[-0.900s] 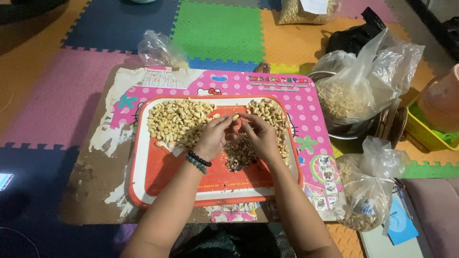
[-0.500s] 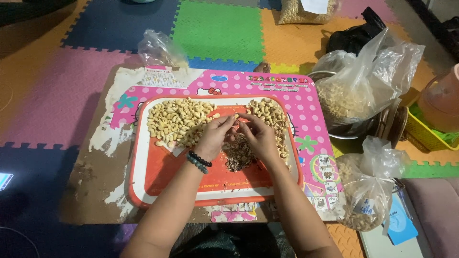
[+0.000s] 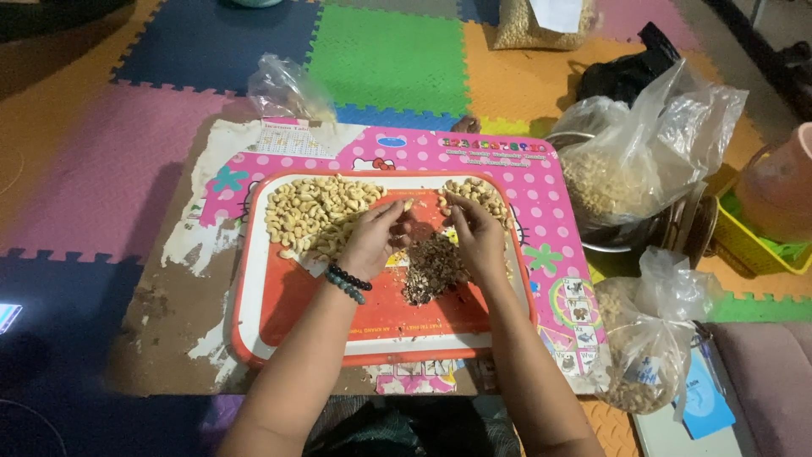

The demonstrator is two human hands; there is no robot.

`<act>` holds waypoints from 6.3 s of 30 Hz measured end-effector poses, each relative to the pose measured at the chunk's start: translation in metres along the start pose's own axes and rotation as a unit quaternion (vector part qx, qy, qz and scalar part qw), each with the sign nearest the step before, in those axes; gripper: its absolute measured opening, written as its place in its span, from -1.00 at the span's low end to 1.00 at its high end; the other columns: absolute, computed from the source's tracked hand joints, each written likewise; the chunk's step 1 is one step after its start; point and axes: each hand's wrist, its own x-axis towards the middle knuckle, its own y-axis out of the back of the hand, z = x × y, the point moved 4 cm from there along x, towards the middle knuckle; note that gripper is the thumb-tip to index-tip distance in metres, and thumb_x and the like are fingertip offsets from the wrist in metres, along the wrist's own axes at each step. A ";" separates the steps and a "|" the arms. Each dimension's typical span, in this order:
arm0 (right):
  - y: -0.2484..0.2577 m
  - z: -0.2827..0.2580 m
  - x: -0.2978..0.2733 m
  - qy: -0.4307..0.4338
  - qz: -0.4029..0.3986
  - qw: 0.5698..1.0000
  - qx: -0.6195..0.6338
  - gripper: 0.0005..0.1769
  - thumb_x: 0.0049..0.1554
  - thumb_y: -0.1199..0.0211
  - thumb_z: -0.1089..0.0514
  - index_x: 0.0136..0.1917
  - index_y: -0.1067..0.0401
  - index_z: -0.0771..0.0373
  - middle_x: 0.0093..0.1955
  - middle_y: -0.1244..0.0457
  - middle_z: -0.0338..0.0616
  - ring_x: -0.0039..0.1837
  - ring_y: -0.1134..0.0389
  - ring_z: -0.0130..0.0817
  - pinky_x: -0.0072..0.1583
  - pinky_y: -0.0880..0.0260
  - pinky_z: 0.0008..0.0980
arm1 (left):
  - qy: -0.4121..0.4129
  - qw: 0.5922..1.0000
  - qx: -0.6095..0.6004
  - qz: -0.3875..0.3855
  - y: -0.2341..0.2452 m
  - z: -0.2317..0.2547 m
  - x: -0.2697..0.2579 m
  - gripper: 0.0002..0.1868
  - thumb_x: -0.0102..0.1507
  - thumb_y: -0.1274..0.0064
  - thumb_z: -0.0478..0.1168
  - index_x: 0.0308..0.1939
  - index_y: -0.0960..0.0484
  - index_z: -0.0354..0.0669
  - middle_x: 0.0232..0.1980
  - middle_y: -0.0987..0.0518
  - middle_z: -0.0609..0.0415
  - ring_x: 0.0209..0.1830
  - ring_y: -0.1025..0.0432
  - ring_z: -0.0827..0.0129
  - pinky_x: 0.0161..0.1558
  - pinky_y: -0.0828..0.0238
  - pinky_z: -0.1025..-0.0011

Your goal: Manually removing the outer skin from cashew nuts and sorting them on a tray.

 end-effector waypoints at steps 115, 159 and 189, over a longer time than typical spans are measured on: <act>0.004 0.013 -0.012 -0.022 -0.103 0.991 0.078 -0.61 0.21 -0.31 0.22 0.32 -0.50 0.15 -0.18 -0.47 0.01 -0.16 -0.50 -0.27 -0.09 -0.49 -0.31 | -0.119 0.965 0.218 -0.085 -0.011 -0.015 -0.004 -0.69 0.31 -0.24 -0.19 0.09 -0.72 -0.25 -0.17 -0.72 -0.14 -0.46 -0.59 0.40 -0.49 -0.60 0.50; 0.000 0.005 -0.018 0.219 -0.018 0.962 -0.160 -0.77 0.17 -0.33 0.28 0.12 -0.59 0.14 -0.15 -0.47 -0.07 -0.11 -0.52 -0.10 -0.11 -0.53 -0.21 | -0.157 0.961 0.220 -0.060 -0.014 -0.015 -0.007 -0.68 0.21 -0.37 -0.22 0.00 -0.74 -0.27 -0.22 -0.73 0.03 -0.29 -0.52 0.59 -0.21 -0.50 0.59; 0.005 0.027 -0.012 0.244 -0.041 0.943 -0.223 -0.77 0.19 -0.28 0.24 0.12 -0.58 0.05 -0.19 -0.44 -0.11 -0.20 -0.49 -0.12 -0.16 -0.50 -0.26 | -0.064 0.981 0.162 -0.081 -0.013 -0.024 -0.002 -0.70 0.37 -0.14 -0.20 0.06 -0.68 -0.38 -0.24 -0.68 -0.14 -0.31 -0.60 0.34 -0.28 -0.71 0.39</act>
